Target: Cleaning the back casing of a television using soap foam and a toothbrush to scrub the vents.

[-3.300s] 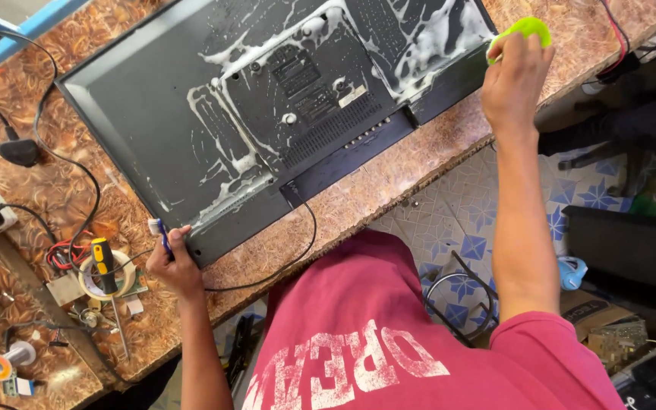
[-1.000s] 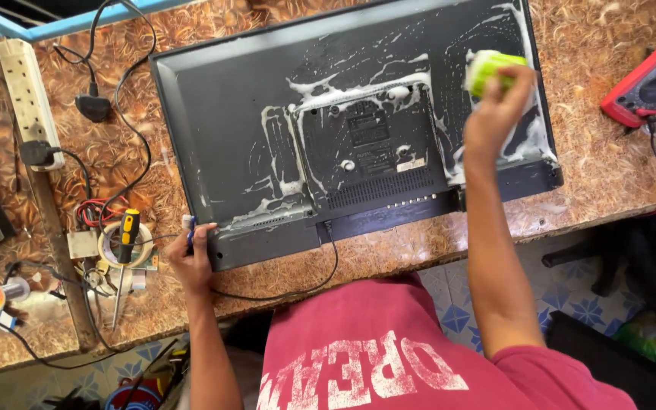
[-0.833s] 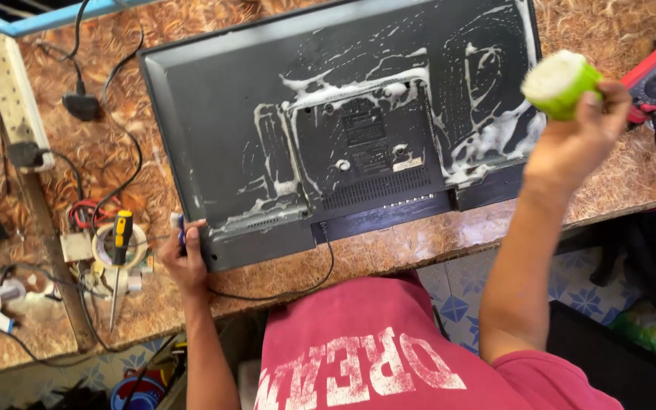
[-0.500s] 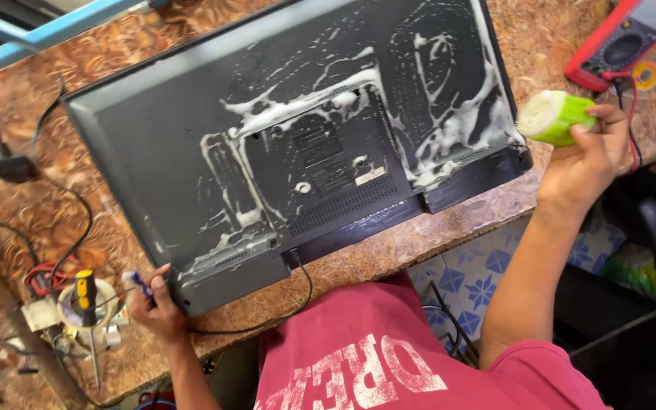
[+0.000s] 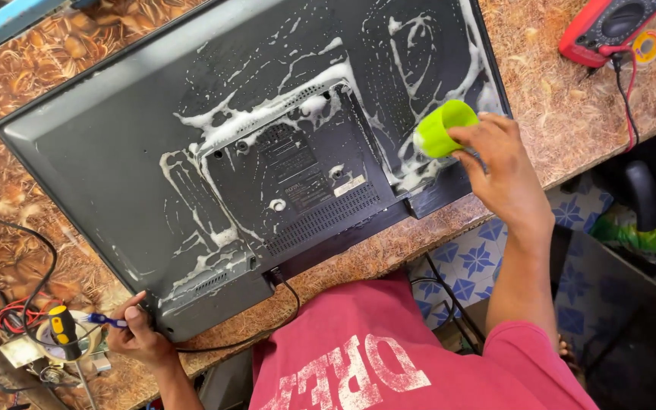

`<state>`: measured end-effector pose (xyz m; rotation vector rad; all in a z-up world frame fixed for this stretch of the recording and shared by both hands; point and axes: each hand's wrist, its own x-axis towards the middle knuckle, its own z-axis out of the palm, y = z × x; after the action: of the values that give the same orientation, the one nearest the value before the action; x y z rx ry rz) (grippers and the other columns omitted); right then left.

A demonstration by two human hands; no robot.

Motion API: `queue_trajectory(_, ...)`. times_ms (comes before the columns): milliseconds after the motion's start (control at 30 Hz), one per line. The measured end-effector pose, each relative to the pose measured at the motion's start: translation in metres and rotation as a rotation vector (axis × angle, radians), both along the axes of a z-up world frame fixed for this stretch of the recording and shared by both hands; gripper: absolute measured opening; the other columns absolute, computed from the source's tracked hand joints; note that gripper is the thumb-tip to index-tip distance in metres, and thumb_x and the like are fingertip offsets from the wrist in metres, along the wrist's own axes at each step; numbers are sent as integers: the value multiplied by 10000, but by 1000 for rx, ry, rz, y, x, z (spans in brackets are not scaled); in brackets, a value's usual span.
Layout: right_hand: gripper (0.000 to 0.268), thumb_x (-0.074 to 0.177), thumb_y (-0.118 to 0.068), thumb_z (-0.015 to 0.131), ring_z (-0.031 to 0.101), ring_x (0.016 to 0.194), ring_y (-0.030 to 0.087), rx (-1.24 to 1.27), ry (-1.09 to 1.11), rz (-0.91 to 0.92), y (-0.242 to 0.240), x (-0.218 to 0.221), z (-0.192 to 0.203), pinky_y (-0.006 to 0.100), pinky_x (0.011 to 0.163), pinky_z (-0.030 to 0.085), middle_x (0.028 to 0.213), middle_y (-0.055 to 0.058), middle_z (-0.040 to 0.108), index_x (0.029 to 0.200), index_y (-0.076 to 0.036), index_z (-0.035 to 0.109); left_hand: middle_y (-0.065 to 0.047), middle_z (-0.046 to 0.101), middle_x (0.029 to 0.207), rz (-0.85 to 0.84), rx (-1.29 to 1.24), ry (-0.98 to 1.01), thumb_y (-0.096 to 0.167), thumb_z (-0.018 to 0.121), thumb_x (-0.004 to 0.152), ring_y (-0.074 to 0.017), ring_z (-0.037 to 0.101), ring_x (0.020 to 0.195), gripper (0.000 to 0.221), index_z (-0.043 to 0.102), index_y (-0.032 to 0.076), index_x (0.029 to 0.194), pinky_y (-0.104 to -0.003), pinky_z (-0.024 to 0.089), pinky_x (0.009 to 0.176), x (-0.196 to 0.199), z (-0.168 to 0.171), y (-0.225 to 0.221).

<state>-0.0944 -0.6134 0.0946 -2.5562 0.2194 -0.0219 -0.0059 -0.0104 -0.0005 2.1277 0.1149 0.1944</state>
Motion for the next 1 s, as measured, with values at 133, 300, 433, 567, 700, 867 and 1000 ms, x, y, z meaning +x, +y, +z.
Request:
queue_trajectory(133,237,965,59,726,591,1076,263,-49,-21,51,4,12,15,438,1198,296,969,81,646,1189,-9,692,44,345,592,-10,52,0,373,522,1138,-83,299,578,445,737,-14,1086,-286,213,637,-1,2,1)
queue_trajectory(300,429,841,191,544,688,859,205,-141,118,115,27,29,18,422,960,408,913,48,762,1087,-78,769,26,399,632,18,71,5,369,536,1133,-108,357,623,439,748,-12,1081,-291,260,662,0,2,-1)
queue_trajectory(433,88,915,56,675,572,875,255,5,44,143,52,40,-25,409,778,403,921,97,679,944,-25,657,51,333,588,0,42,5,370,529,1141,-76,277,569,429,730,-6,1092,-288,198,634,0,2,-4)
queue_trajectory(567,201,931,142,587,586,877,225,56,-50,39,53,40,-41,348,787,427,875,89,681,982,-19,697,46,337,619,7,50,-19,384,549,1135,-89,301,600,451,739,-23,1092,-295,228,671,0,1,-3)
queue_trajectory(700,122,920,31,629,579,976,242,-21,243,163,50,32,-8,560,1032,418,887,23,643,868,-80,635,36,367,636,4,74,-32,361,545,1142,-98,312,605,430,746,-13,1074,-303,230,666,2,0,-4)
queue_trajectory(867,178,903,154,618,631,880,253,38,48,148,47,66,-26,413,833,482,876,92,690,907,-4,700,52,329,611,12,36,-29,373,531,1135,-74,280,574,443,724,-22,1074,-277,210,633,1,1,-5)
queue_trajectory(1000,163,906,188,641,572,856,255,-43,-203,96,51,97,-56,378,770,488,859,129,674,938,40,701,61,340,597,-11,3,-29,380,546,1121,-61,269,557,424,728,1,1067,-269,187,603,1,0,-2)
